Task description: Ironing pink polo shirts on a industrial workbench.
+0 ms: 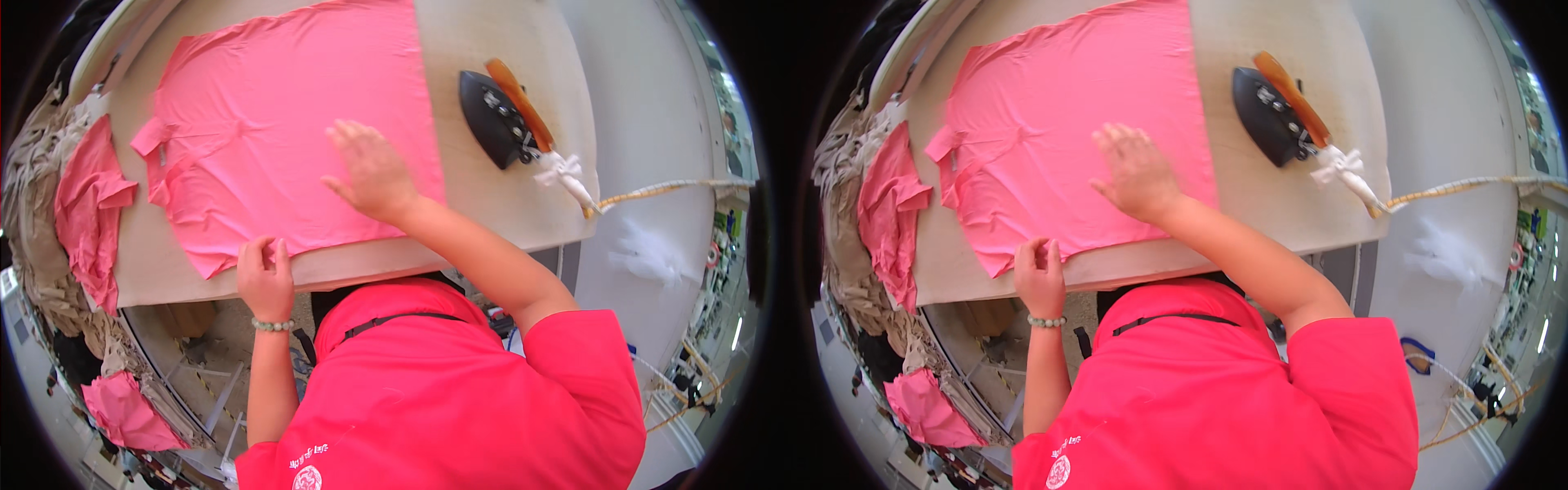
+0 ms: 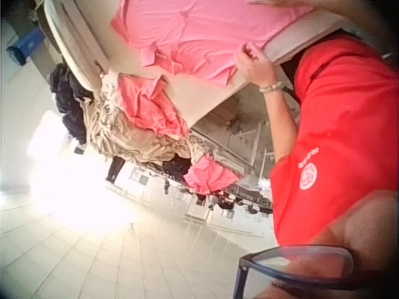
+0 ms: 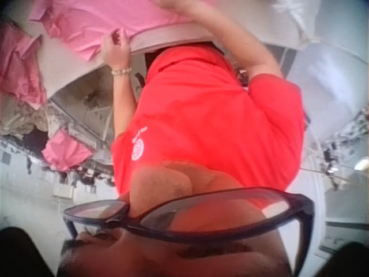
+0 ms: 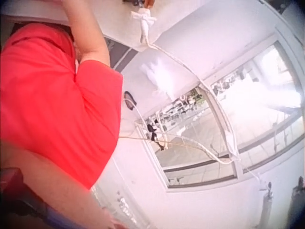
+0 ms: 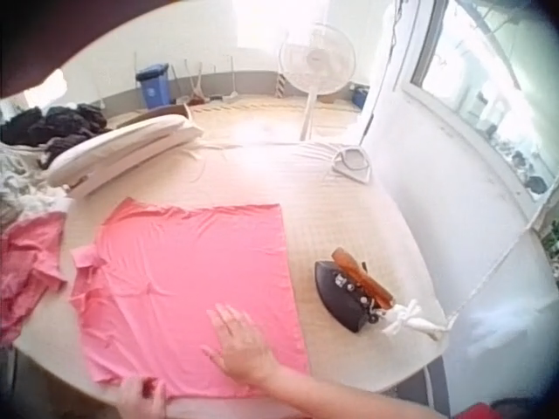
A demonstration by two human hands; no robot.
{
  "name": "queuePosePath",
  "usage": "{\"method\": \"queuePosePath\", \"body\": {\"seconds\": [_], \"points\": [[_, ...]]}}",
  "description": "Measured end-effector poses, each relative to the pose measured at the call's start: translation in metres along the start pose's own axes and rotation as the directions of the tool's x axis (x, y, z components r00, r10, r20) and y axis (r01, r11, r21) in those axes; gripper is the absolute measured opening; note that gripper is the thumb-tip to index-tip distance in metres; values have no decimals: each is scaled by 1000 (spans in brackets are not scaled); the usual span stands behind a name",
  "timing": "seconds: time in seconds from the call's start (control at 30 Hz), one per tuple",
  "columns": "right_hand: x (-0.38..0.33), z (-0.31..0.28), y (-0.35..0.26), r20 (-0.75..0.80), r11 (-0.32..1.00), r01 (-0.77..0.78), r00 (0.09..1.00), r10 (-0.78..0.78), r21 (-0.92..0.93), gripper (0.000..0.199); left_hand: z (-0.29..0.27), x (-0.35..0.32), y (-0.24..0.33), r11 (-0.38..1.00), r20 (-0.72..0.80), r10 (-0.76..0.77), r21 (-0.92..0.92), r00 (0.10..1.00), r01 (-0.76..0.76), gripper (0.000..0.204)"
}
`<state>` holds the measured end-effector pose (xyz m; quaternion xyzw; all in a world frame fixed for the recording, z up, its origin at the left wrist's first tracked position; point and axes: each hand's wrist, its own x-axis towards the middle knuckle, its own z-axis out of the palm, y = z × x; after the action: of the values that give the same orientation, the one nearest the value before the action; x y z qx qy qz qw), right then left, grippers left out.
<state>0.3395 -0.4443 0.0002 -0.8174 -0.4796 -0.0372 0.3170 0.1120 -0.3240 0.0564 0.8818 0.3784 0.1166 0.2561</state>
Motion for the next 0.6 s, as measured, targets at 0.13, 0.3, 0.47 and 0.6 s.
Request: {"method": "queuePosePath", "body": {"seconds": [0.13,0.3,0.47,0.6], "points": [[9,40,35,159,979,66,987,-36,-193,73,-26,39,-89,970,-228,122,234,966,-68,33],[-3,14,93,56,876,-161,976,208,-454,78,-60,42,-201,787,16,-584,-236,812,570,47],[14,-2,79,127,859,-186,952,277,-478,69,-69,26,-218,553,321,-676,-374,663,745,26],[118,34,-36,263,969,-34,960,101,-246,51,-65,10,-221,597,179,-626,-517,759,614,26]]}}
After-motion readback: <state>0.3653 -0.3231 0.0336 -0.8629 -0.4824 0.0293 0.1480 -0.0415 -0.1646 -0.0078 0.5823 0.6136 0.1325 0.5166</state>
